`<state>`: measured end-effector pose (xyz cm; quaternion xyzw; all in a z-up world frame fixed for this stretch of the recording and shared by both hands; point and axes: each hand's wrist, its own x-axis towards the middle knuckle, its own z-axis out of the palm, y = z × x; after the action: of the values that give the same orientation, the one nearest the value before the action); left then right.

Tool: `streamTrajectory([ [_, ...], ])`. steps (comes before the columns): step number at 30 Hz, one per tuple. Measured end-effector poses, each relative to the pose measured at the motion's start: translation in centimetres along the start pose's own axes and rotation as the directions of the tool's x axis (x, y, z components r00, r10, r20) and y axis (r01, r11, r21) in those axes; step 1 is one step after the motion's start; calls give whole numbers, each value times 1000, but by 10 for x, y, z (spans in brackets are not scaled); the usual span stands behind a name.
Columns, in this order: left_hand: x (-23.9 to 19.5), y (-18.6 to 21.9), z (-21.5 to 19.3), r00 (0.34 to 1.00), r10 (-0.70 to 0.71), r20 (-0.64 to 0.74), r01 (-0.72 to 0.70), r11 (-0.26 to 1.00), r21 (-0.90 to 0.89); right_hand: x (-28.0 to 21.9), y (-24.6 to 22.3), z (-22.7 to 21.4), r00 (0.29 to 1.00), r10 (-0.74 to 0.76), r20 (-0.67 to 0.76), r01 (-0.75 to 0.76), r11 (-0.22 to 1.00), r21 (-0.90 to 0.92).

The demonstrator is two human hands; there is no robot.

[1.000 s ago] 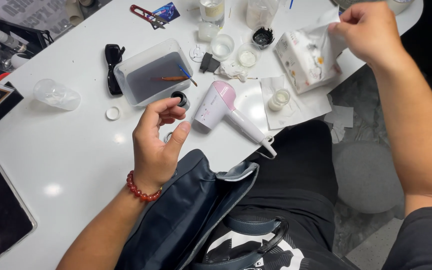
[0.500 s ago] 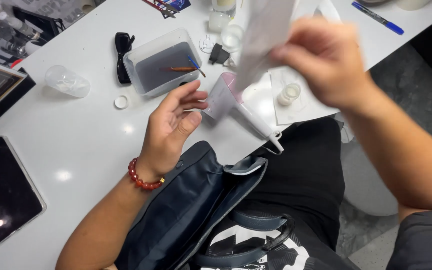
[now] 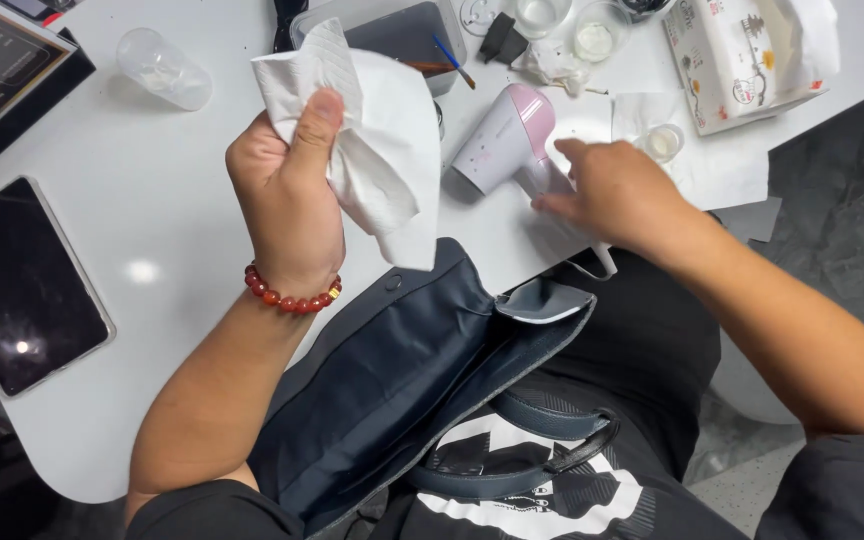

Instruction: Apply dye or edge paint to a leather bag and dry it with a hair dryer.

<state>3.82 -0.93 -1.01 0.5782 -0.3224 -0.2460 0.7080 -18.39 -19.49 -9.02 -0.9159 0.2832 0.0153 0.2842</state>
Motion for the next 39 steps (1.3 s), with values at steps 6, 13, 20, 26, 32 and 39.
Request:
streamTrajectory([
  [6,7,-4,-10,999,18,-34,-19,999,-31,-10,0,33,998,63,-15,-64,995,-74],
  [13,12,-11,-22,996,65,-64,-69,996,-65,-37,9,-4,948,-56,-315,95,990,109],
  [20,15,-23,-18,993,117,-17,-117,992,43,-91,8,-88,798,-279,-534,213,960,-183],
  [26,15,-30,-9,980,27,196,-93,937,336,-108,10,-89,734,-412,-540,320,911,-261],
  [32,8,-26,7,957,31,287,-169,866,471,-124,7,-83,616,-539,-574,437,841,-321],
  [39,7,-26,11,928,-71,366,-99,900,425,-135,6,-70,456,-651,-607,548,743,-384],
])
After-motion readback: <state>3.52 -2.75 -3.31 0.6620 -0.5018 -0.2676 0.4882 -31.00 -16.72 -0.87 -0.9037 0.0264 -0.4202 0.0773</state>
